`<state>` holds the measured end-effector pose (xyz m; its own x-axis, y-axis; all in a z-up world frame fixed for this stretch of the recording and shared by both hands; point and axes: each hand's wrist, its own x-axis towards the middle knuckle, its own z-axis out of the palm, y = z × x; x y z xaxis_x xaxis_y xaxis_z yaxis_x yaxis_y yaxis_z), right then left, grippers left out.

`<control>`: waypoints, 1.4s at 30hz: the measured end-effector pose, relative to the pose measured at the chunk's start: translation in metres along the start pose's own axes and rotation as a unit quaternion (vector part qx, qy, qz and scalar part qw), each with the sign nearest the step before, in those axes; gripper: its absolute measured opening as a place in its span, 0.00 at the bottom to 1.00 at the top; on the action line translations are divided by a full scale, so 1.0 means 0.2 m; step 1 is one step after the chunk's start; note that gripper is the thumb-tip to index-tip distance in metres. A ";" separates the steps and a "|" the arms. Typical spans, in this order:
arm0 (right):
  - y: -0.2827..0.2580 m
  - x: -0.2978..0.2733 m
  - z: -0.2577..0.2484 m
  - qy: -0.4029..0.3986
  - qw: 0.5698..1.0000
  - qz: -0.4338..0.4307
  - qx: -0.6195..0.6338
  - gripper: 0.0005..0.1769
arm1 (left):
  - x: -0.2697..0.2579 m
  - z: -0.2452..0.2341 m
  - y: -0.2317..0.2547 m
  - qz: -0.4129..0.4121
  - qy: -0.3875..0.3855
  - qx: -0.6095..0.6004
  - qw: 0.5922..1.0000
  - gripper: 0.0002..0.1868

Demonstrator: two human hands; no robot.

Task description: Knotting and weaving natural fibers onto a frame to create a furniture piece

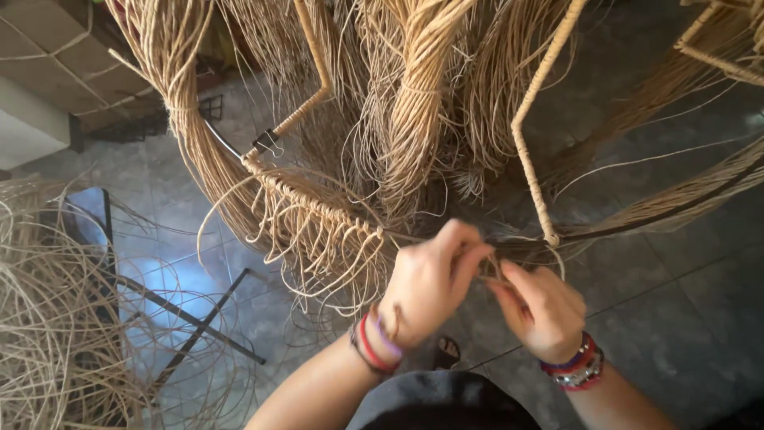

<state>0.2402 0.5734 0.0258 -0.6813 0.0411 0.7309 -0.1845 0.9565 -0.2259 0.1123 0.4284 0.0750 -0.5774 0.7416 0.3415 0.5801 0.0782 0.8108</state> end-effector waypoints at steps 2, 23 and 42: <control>0.02 -0.01 0.02 0.059 0.997 -0.039 -0.013 0.09 | 0.06 0.04 -0.02 -0.028 0.027 0.035 0.999 0.09; 0.00 0.00 0.05 -0.076 0.969 0.156 0.174 0.04 | -0.41 0.20 -0.37 -0.137 -0.065 -0.036 0.988 0.22; 0.00 -0.07 0.10 -0.081 0.934 0.185 0.294 0.09 | -0.16 0.03 -0.41 0.049 -0.277 -0.326 0.902 0.20</control>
<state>0.2352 0.5669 0.0028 -0.8650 0.2485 0.4360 -0.2397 0.5586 -0.7940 0.0862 0.4028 -0.0055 -0.0608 0.9572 0.2831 0.0465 -0.2806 0.9587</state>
